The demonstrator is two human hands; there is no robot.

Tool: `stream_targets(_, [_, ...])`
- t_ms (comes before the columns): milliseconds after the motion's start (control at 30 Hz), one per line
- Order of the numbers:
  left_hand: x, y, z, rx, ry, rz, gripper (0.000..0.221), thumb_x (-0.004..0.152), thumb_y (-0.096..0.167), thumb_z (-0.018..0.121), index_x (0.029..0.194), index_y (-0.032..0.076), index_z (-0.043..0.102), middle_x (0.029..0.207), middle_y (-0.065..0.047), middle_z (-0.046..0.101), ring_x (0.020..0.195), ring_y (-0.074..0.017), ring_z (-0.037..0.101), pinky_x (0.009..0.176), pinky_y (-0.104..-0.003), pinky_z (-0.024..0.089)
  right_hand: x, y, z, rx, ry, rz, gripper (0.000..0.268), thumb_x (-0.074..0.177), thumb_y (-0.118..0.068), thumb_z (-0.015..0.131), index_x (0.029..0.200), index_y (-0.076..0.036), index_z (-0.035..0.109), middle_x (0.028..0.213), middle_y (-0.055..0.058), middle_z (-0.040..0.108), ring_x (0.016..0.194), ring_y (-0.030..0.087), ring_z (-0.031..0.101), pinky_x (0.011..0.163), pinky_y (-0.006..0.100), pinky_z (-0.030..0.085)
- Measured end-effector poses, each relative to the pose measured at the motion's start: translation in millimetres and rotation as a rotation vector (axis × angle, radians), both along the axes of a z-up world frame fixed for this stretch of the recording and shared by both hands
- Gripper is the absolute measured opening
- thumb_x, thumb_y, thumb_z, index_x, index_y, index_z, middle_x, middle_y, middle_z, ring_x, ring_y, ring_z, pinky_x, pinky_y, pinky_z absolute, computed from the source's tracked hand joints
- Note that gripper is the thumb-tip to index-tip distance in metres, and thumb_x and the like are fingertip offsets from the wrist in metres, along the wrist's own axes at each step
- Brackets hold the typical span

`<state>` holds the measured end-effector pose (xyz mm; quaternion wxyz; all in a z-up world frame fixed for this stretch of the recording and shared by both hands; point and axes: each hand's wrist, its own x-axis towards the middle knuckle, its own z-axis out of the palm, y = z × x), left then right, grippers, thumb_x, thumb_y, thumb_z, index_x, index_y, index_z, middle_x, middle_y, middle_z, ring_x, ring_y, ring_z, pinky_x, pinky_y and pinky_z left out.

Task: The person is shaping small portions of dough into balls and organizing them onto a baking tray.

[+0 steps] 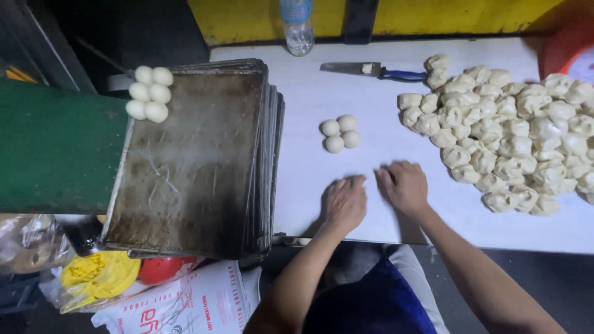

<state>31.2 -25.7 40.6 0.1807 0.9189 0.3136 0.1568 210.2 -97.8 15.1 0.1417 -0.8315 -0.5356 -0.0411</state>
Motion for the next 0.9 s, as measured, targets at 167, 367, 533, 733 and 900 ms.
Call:
stream_targets(167, [-75, -3, -12, 0.158, 0.004, -0.109, 0.028, 0.093, 0.027, 0.059, 0.117, 0.012, 0.064, 0.085, -0.012, 0.063, 0.084, -0.0343, 0.062, 0.07, -0.045, 0.047, 4, -110, -33, -0.01, 0.062, 0.046, 0.033, 0.097, -0.048, 0.062, 0.087, -0.016, 0.068, 0.078, 0.008, 0.059, 0.082, 0.036, 0.064, 0.075, 0.046, 0.051])
stream_targets(367, [34, 39, -24, 0.264, -0.033, 0.039, 0.031, 0.086, 0.022, 0.059, 0.114, 0.012, 0.063, 0.079, -0.008, 0.057, 0.079, -0.0308, 0.06, 0.07, -0.044, 0.045, 39, 14, -48, 0.086, -0.134, -0.114, 0.034, 0.099, -0.044, 0.069, 0.082, -0.015, 0.064, 0.077, 0.006, 0.059, 0.079, 0.033, 0.064, 0.067, 0.045, 0.047])
stream_targets(533, [69, 31, -43, 0.285, -0.059, 0.062, 0.024, 0.091, 0.024, 0.055, 0.113, 0.015, 0.059, 0.078, -0.005, 0.059, 0.08, -0.0283, 0.062, 0.073, -0.043, 0.045, 37, 57, -40, 0.13, -0.167, -0.062, 0.035, 0.101, -0.046, 0.063, 0.082, -0.016, 0.065, 0.076, 0.005, 0.059, 0.078, 0.031, 0.063, 0.066, 0.044, 0.049])
stream_targets(733, [-11, 6, 3, -0.035, -0.029, -0.097, 0.029, 0.1, 0.02, 0.047, 0.128, 0.014, 0.054, 0.093, -0.012, 0.068, 0.095, -0.0341, 0.064, 0.082, -0.047, 0.046, -7, -20, -10, 0.119, -0.011, 0.056, 0.031, 0.096, -0.043, 0.068, 0.087, -0.013, 0.068, 0.079, 0.008, 0.06, 0.081, 0.036, 0.063, 0.07, 0.046, 0.051])
stream_targets(900, [-62, 15, -13, 0.144, 0.002, -0.156, 0.028, 0.098, 0.027, 0.056, 0.121, 0.013, 0.062, 0.09, -0.011, 0.061, 0.088, -0.0341, 0.062, 0.074, -0.046, 0.048, 7, -99, -38, 0.033, 0.064, 0.087, 0.028, 0.094, -0.043, 0.069, 0.082, -0.017, 0.069, 0.077, 0.006, 0.059, 0.079, 0.034, 0.064, 0.074, 0.043, 0.051])
